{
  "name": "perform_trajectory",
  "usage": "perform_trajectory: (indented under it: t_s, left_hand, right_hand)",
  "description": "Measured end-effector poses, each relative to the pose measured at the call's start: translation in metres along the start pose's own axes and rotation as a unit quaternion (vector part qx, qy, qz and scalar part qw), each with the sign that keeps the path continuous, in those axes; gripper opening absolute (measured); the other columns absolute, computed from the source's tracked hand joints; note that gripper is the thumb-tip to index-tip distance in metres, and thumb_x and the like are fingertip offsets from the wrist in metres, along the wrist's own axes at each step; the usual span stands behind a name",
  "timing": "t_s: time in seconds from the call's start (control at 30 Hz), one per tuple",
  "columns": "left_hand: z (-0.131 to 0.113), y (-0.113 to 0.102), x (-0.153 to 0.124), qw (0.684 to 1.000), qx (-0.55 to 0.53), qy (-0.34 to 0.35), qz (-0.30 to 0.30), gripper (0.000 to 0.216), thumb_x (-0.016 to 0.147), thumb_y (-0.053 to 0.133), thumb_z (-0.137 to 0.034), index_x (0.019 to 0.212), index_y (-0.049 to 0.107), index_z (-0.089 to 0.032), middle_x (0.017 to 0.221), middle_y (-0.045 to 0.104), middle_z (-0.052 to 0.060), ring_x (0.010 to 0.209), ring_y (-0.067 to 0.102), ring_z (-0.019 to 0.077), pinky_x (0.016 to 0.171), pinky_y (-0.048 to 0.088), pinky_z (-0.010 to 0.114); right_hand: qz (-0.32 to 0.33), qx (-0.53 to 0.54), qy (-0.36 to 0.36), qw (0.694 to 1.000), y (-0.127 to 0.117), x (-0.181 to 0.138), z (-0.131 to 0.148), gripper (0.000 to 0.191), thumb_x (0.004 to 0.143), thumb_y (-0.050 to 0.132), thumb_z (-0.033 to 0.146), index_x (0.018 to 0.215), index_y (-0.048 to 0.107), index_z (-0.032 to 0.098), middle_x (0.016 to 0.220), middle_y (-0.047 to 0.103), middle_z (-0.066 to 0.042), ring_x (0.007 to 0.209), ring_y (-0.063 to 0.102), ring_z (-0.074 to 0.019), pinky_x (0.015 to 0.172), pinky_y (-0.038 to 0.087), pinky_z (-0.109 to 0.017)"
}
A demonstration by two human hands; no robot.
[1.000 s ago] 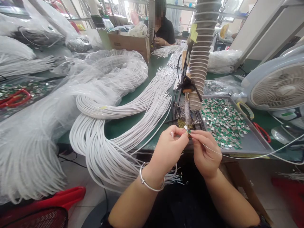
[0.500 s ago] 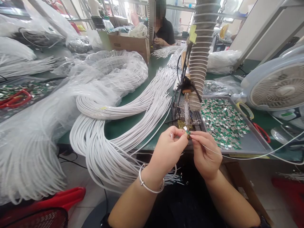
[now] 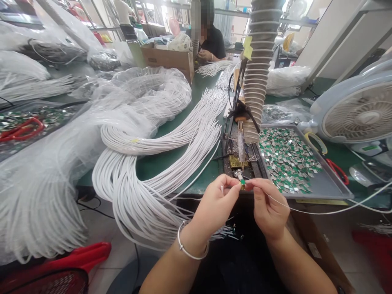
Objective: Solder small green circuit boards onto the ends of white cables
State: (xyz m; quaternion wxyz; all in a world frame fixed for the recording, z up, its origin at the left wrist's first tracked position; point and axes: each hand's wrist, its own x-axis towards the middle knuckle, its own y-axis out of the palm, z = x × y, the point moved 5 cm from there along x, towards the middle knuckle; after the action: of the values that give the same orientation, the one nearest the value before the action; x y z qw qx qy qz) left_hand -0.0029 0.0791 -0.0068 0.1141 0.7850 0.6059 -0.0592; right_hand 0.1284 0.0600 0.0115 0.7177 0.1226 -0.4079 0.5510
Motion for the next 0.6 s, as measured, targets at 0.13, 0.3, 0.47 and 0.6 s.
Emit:
perform_trajectory:
  t_s: [0.13, 0.3, 0.47, 0.6]
  left_hand:
    - [0.003, -0.001, -0.015, 0.992, 0.115, 0.053, 0.009, 0.019, 0.09, 0.045, -0.034, 0.085, 0.054, -0.019, 0.063, 0.047, -0.004, 0.055, 0.039, 0.0102, 0.053, 0.034, 0.022]
    - [0.007, 0.013, -0.032, 0.97, 0.196, 0.114, 0.09, 0.023, 0.094, 0.035, -0.029, 0.091, 0.057, -0.02, 0.086, 0.058, 0.005, 0.078, 0.052, 0.0166, 0.076, 0.042, 0.028]
    - [0.009, 0.019, -0.04, 0.96, 0.217, 0.134, 0.115, 0.028, 0.094, 0.035, -0.029, 0.103, 0.06, -0.021, 0.102, 0.061, 0.009, 0.093, 0.056, 0.0194, 0.087, 0.041, 0.03]
    - [0.017, 0.011, -0.036, 0.979, 0.169, 0.072, 0.09, 0.029, 0.093, 0.037, -0.037, 0.095, 0.061, -0.021, 0.079, 0.062, 0.004, 0.065, 0.052, 0.015, 0.065, 0.04, 0.027]
  right_hand:
    - [-0.013, 0.012, 0.041, 0.999, -0.01, -0.006, 0.001, 0.023, 0.087, 0.046, 0.009, 0.098, 0.062, 0.022, 0.075, 0.063, 0.0, 0.064, 0.06, -0.0117, 0.06, 0.052, -0.028]
    - [-0.037, -0.012, 0.114, 0.993, -0.027, -0.006, 0.003, 0.019, 0.09, 0.045, 0.02, 0.095, 0.063, 0.022, 0.073, 0.062, 0.0, 0.062, 0.06, -0.0123, 0.06, 0.052, -0.028]
    - [-0.008, -0.161, 0.101, 0.982, -0.052, 0.016, -0.008, 0.02, 0.09, 0.045, 0.025, 0.094, 0.064, 0.022, 0.074, 0.065, -0.001, 0.061, 0.06, -0.0128, 0.061, 0.05, -0.027]
    - [0.043, -0.31, 0.085, 0.946, -0.07, 0.039, -0.037, 0.017, 0.084, 0.049, 0.029, 0.085, 0.064, 0.021, 0.081, 0.068, -0.005, 0.071, 0.062, -0.0182, 0.066, 0.049, -0.031]
